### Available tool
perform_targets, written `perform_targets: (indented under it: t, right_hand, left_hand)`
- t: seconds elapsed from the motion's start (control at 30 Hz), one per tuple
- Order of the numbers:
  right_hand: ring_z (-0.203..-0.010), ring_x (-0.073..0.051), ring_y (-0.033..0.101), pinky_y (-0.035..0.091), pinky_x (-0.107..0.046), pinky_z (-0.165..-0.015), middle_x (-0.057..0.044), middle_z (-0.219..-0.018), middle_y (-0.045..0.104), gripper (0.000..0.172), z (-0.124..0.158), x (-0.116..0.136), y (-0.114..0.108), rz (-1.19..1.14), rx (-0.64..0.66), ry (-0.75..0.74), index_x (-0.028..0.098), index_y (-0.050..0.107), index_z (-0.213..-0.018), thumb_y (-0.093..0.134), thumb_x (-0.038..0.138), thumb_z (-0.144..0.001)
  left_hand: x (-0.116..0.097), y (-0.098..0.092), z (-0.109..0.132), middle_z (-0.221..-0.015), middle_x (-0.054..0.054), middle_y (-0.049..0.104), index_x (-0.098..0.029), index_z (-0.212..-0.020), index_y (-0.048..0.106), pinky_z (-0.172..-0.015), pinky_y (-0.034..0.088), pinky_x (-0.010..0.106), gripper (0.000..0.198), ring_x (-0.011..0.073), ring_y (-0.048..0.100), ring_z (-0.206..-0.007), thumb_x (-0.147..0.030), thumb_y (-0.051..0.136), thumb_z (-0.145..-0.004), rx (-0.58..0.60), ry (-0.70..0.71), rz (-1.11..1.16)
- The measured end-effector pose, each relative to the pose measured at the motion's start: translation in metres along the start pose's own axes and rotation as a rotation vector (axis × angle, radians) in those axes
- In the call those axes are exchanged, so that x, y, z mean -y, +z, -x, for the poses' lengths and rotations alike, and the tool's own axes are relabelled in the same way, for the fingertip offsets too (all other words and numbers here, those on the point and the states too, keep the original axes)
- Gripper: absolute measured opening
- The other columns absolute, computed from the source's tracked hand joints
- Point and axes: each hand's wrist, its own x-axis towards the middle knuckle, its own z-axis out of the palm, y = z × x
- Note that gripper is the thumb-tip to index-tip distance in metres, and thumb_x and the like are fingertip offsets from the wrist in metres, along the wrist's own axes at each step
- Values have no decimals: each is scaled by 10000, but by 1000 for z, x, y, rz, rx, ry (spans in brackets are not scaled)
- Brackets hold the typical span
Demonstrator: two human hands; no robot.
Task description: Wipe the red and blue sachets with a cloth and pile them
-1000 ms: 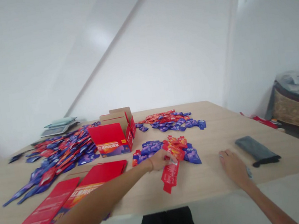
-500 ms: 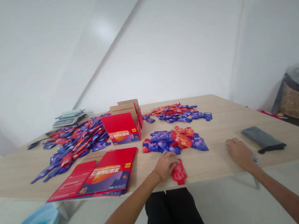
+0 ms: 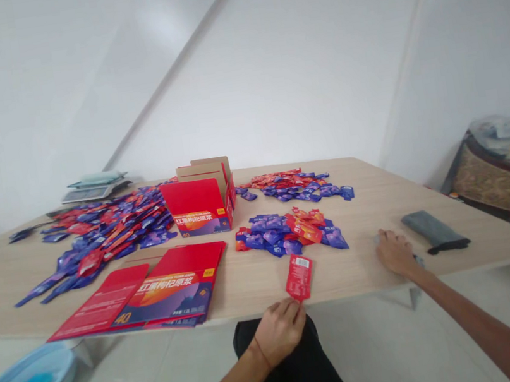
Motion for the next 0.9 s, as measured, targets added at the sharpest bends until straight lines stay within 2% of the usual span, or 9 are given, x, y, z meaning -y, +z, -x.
perform_targets:
  t: [0.13,0.23,0.37,0.47,0.53,0.6,0.7,0.8,0.9]
  right_hand:
    - [-1026,-297,653,494,-415,-893,-217,-1132,697,383,-7,-9,-10,-222,-17,9,76,623,-1237,490,227,-911]
    - [-930,-268,691,531,-390,-862,-145,-1022,746,321,-8,3,-38,-432,-51,-4,149,668,-1108,489,356,-941]
    - [-987,-256,710,555,-395,-918,-113,-1066,760,273,16,77,-95,-700,-173,-254,208,707,-1062,554,413,-967]
    - [-1127,-243,682,541,-402,-1009,-98,-1207,730,241,46,153,-130,-754,-72,-636,247,713,-1166,554,315,-998]
    - [-1196,-248,650,532,-404,-1033,-108,-1288,700,274,65,196,-141,-733,17,-781,245,690,-1233,555,238,-994]
    - [-1105,-229,663,551,-376,-961,-97,-1207,707,236,77,226,-141,-712,124,-843,232,694,-1156,545,175,-982]
    - [-962,-199,656,544,-328,-853,-62,-1044,693,184,84,244,-128,-694,254,-865,215,687,-1009,534,124,-965]
    - [-980,-204,641,524,-328,-869,-60,-1030,687,175,71,235,-109,-662,272,-870,213,694,-983,546,125,-957]
    - [-993,-215,642,520,-358,-918,-69,-1028,699,199,46,211,-91,-650,229,-757,211,714,-980,530,136,-959]
  left_hand:
    - [12,5,6,-987,89,747,-144,-1099,697,-807,615,311,201,204,734,-940,-158,498,-1079,-100,-10,107]
    - [17,5,9,-983,70,750,-164,-1092,705,-804,606,283,204,185,736,-943,-188,502,-1094,-125,-37,195]
    - [20,11,15,-1012,65,759,-182,-1131,715,-855,602,281,226,178,738,-977,-211,492,-1105,-155,-59,291]
    - [18,17,18,-1034,60,767,-182,-1132,720,-872,600,283,218,180,741,-986,-194,505,-1098,-205,-90,334]
    - [16,19,18,-1038,61,769,-182,-1110,728,-868,600,280,217,177,741,-975,-185,512,-1094,-237,-124,352]
    - [14,19,17,-999,58,767,-187,-1098,741,-844,603,272,235,168,740,-934,-184,506,-1095,-246,-151,359]
    - [12,19,16,-912,46,754,-193,-1091,756,-789,605,262,257,156,733,-848,-180,499,-1096,-245,-165,373]
    - [12,21,17,-977,59,776,-190,-1095,761,-829,611,275,250,165,746,-909,-171,511,-1089,-273,-163,393]
    - [13,25,19,-1033,69,788,-201,-1095,767,-876,615,289,243,176,754,-979,-178,525,-1083,-305,-173,418]
